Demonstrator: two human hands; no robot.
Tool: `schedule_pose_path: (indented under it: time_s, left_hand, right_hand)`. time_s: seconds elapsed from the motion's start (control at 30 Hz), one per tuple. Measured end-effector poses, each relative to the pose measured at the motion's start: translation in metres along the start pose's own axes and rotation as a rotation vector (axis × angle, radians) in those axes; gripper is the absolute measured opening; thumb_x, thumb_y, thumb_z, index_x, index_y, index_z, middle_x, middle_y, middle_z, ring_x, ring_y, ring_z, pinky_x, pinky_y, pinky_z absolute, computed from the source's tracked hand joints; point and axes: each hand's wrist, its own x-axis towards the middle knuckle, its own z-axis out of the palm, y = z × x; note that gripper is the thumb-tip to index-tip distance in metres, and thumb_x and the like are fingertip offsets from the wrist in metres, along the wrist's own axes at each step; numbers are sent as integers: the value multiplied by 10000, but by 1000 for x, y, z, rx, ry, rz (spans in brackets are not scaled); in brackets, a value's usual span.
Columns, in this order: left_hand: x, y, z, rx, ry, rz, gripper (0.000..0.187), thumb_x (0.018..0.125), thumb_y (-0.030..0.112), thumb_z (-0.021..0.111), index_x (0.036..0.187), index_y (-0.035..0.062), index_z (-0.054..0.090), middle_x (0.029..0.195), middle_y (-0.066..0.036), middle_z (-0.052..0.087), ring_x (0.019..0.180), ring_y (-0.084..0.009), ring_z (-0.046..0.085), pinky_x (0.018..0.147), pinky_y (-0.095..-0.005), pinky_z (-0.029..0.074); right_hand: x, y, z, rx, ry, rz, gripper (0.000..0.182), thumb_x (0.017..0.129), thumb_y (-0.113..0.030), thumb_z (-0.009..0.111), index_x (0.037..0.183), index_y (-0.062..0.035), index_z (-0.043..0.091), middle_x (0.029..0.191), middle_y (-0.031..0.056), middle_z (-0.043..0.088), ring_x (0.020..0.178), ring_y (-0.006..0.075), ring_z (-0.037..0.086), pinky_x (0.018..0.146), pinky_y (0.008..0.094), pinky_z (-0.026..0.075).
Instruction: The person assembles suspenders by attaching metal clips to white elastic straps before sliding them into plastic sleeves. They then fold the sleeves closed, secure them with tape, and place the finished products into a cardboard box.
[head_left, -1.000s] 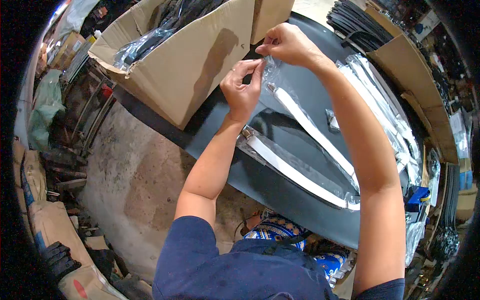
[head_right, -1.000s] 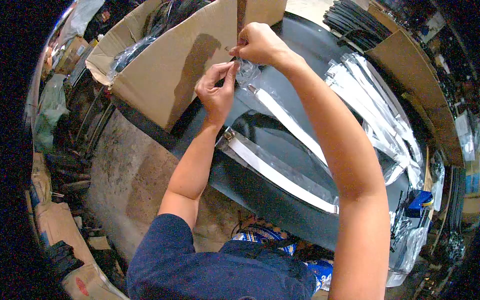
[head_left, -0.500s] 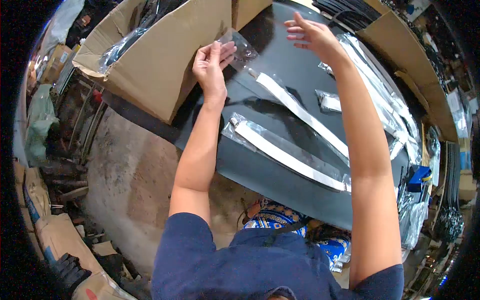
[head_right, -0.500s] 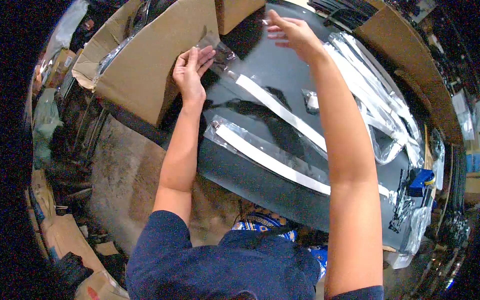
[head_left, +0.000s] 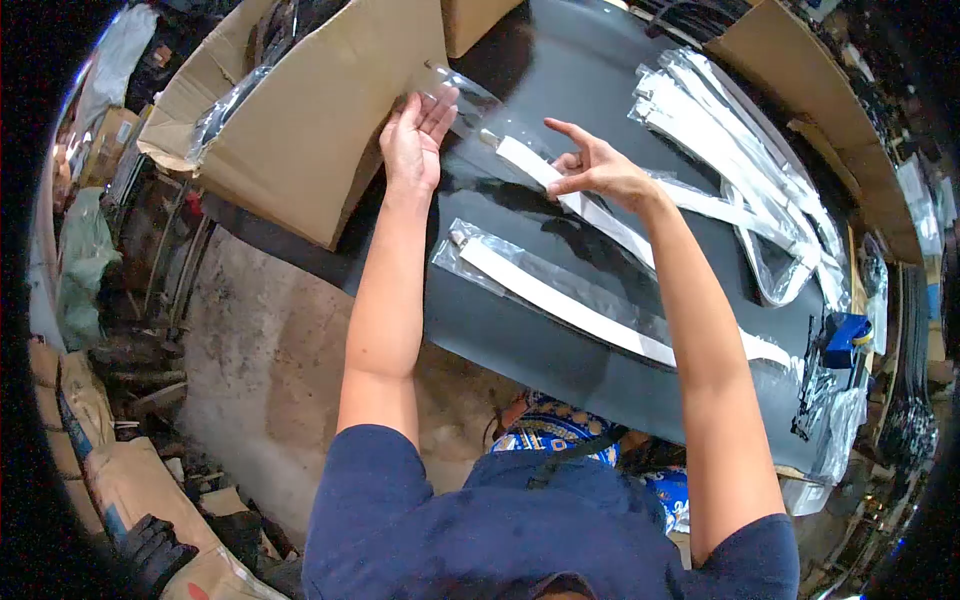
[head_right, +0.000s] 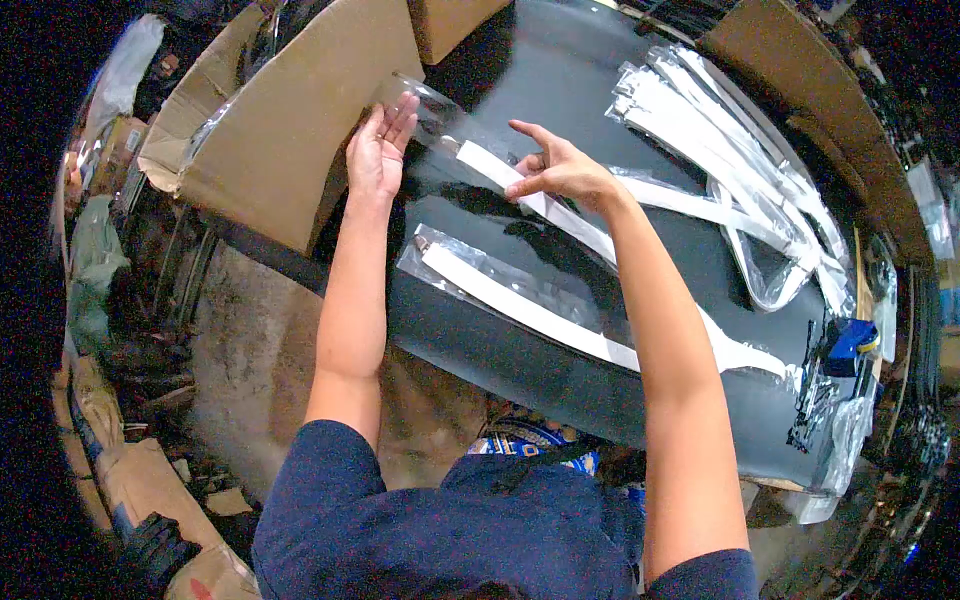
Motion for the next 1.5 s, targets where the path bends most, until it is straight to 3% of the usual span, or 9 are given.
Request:
schedule_pose_path:
  time_s: [0.17, 0.43, 0.7, 0.8, 1.13, 1.33, 1.37, 1.43, 1.5]
  left_hand:
    - [2, -8, 0, 205, 75, 24, 224, 971, 137, 523, 1088, -53, 510, 1108, -237, 630, 1031, -371, 640, 833, -423, 574]
    - [1, -20, 2, 1069, 153, 321, 239, 939, 147, 563, 1013, -80, 570, 922, -212, 689, 702, -258, 708, 552, -331, 566]
    - [15, -20, -36, 1636, 186, 741, 136, 868, 156, 612, 914, 32, 643, 864, -211, 678, 812, -405, 655, 729, -479, 506]
    - [19, -23, -43, 1730, 187, 803, 168, 882, 214, 608, 906, 51, 644, 818, -189, 677, 752, -371, 656, 688, -455, 504]
    - [11, -20, -45, 1825, 148, 616, 225, 853, 270, 640, 939, 63, 657, 796, -157, 686, 788, -356, 657, 718, -458, 498]
    - [8, 3, -44, 1625, 46, 273, 468, 848, 397, 669, 1010, -41, 631, 715, -117, 671, 471, -211, 611, 579, -381, 522]
    - [-14, 12, -7, 1717, 119, 197, 475, 874, 375, 651, 1077, -50, 598, 834, -157, 677, 660, -260, 662, 705, -390, 531]
    - [-6, 1, -11, 1850, -72, 976, 417, 913, 314, 609, 1141, -33, 572, 1018, -194, 643, 950, -307, 632, 869, -397, 483]
    - [-74, -10, 73, 1592, -355, 761, 328, 944, 236, 557, 1166, -5, 572, 1180, -216, 576, 1151, -334, 521, 981, -408, 405]
  right_hand:
    - [-9, 3, -8, -163, 116, -122, 799, 839, -96, 712, 1490, -93, 248, 890, 83, 655, 825, 133, 600, 795, 299, 480]
    - [-117, 5, 9, -679, 471, -511, 727, 886, -91, 590, 1495, -128, 196, 1182, 169, 638, 1156, 363, 565, 975, 391, 451]
    - [-258, 34, 28, -1023, 590, -155, 779, 862, -45, 570, 1499, -48, 122, 1534, 109, 279, 1409, 310, 257, 1159, 477, 161]
    - [-291, 32, 22, -962, 755, -91, 776, 890, -41, 527, 1518, -102, 75, 1512, 99, 334, 1348, 331, 364, 1141, 491, 194]
    - [-350, 91, 21, -1005, 834, 128, 604, 968, -160, 459, 1503, -107, 185, 1535, 78, 289, 1417, 272, 254, 1150, 488, 148]
    - [-356, 87, 22, -1034, 884, 169, 567, 974, -159, 438, 1497, -112, 224, 1542, 84, 271, 1432, 273, 219, 1153, 492, 115]
    - [-355, 80, 21, -1027, 913, 172, 567, 975, -154, 432, 1500, -115, 220, 1543, 84, 269, 1434, 271, 213, 1154, 495, 106]
    - [-346, 53, 20, -987, 929, 104, 581, 968, -135, 439, 1504, -123, 214, 1557, 85, 238, 1433, 275, 216, 1162, 469, 112]
    - [-333, 35, 19, -813, 800, -107, 616, 963, -114, 441, 1513, -118, 164, 1536, 99, 287, 1418, 293, 249, 1168, 432, 126]
